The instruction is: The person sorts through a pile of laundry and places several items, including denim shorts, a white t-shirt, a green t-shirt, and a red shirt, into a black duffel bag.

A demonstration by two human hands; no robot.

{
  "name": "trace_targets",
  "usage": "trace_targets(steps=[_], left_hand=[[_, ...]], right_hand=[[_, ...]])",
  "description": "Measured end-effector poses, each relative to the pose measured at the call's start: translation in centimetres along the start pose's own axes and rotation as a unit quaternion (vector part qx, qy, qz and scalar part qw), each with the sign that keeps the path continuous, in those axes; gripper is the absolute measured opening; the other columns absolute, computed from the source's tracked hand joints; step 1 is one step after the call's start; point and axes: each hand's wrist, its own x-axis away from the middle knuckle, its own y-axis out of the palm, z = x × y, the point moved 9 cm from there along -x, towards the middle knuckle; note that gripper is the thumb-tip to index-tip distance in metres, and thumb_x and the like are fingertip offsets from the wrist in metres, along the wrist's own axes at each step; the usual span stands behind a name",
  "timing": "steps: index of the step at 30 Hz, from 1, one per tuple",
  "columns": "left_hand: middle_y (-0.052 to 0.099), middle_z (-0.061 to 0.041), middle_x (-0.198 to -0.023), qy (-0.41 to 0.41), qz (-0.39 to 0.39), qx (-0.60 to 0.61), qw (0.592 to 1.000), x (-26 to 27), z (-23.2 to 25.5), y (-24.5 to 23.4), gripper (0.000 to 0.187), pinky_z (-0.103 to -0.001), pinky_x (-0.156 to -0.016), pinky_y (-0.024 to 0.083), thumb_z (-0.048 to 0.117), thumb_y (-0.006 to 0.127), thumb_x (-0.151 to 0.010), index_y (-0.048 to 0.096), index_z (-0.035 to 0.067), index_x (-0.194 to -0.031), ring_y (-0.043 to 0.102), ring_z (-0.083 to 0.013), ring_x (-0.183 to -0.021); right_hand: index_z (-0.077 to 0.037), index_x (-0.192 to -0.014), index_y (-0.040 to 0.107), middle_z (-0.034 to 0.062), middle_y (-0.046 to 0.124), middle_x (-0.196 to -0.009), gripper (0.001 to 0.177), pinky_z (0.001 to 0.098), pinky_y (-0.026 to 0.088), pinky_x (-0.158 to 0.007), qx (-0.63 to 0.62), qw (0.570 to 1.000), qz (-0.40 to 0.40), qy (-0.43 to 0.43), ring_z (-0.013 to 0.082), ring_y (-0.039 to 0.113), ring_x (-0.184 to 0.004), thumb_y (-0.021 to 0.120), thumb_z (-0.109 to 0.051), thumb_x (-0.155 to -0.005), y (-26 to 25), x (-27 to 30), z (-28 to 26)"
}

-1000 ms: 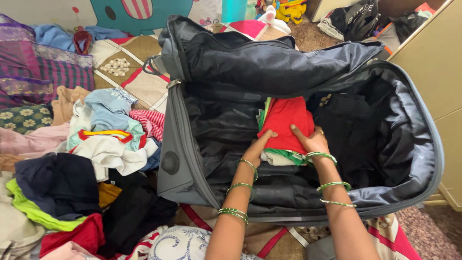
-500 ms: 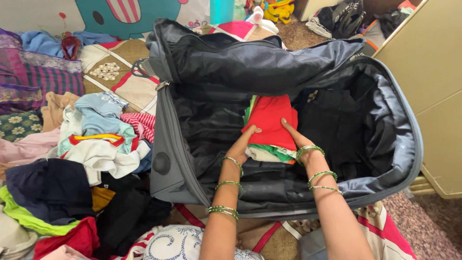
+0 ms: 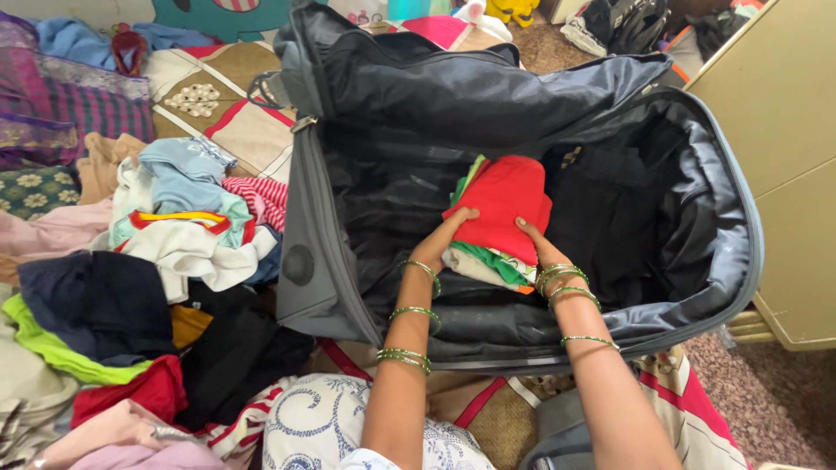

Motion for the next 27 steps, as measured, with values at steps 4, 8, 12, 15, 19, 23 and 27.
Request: trace_targets(steps=[4,8,12,15,19,23,27], left_hand=[[0.064,-0.006,-0.106,-0.040,0.179,-0.046,0.982,1.3,0.3,-3.2,0.073,-0.038,-0.083,0.033,0.072,0.061,-0.086,0.076,0.007,-0.116,0.048,-0.0227,-0.096],[0.068,-0.016,-0.118,-0.020,0.248,0.041,0.968,0.7,-0.1,-5.8,0.105,-0.036,-0.081,0.049,0.089,0.052,-0.076,0.068,-0.003,-0.122,0.061,-0.0275,-0.103],[0.065,-0.012,-0.133,-0.081,0.181,0.082,0.977,1.5,-1.1,-3.3,0.109,-0.047,-0.095,0.043,0.094,0.039,-0.066,0.060,0.015,-0.138,0.060,-0.0287,-0.117],[0.058,-0.019,-0.141,-0.095,0.114,0.135,0.980,2.5,-0.5,-1.2,0.111,-0.058,-0.104,0.039,0.096,0.032,-0.068,0.052,0.019,-0.146,0.056,-0.0382,-0.124],[0.053,-0.021,-0.146,-0.106,0.170,0.077,0.977,2.7,-0.3,-1.9,0.110,-0.061,-0.108,0.039,0.091,0.042,-0.070,0.044,0.017,-0.151,0.052,-0.0379,-0.129],[0.067,-0.023,-0.130,0.006,0.168,-0.039,0.985,1.3,0.5,-1.5,0.103,-0.042,-0.098,0.058,0.064,0.083,-0.070,0.053,-0.010,-0.136,0.071,-0.0294,-0.117],[0.072,-0.020,-0.111,0.108,0.200,-0.171,0.959,0.8,1.5,-2.0,0.080,-0.035,-0.084,0.059,0.040,0.088,-0.068,0.057,-0.011,-0.122,0.075,-0.0257,-0.100]], right_hand=[[-0.006,-0.132,0.062,0.0120,0.075,-0.120,0.069,0.0378,0.062,-0.088,-0.032,0.999,-0.017,-0.021,0.0242,0.075,-0.102,0.086,-0.035,-0.074,0.8,0.9,0.1],[-0.009,-0.132,0.061,0.0098,0.074,-0.121,0.066,0.0374,0.063,-0.091,-0.103,0.992,-0.034,-0.064,0.0236,0.075,-0.106,0.085,-0.033,-0.076,1.9,1.7,0.2],[-0.003,-0.134,0.060,0.0155,0.073,-0.123,0.064,0.0404,0.062,-0.091,-0.168,0.973,-0.106,-0.118,0.0288,0.073,-0.106,0.078,-0.040,-0.085,4.0,2.2,-0.5],[-0.002,-0.138,0.058,0.0156,0.071,-0.127,0.068,0.0414,0.058,-0.086,-0.199,0.954,-0.143,-0.174,0.0290,0.072,-0.107,0.074,-0.047,-0.089,4.6,1.0,-0.1],[-0.005,-0.142,0.054,0.0131,0.065,-0.135,0.074,0.0456,0.049,-0.094,-0.250,0.949,-0.106,-0.161,0.0306,0.066,-0.115,0.072,-0.053,-0.088,4.1,-4.7,4.8],[-0.002,-0.142,0.050,0.0168,0.063,-0.139,0.071,0.0498,0.047,-0.113,-0.250,0.966,-0.007,-0.056,0.0337,0.062,-0.127,0.074,-0.043,-0.090,1.8,-9.2,6.6],[-0.005,-0.144,0.050,0.0143,0.060,-0.142,0.072,0.0492,0.045,-0.115,-0.253,0.961,-0.094,-0.062,0.0322,0.057,-0.131,0.074,-0.043,-0.088,3.3,-7.4,6.5]])
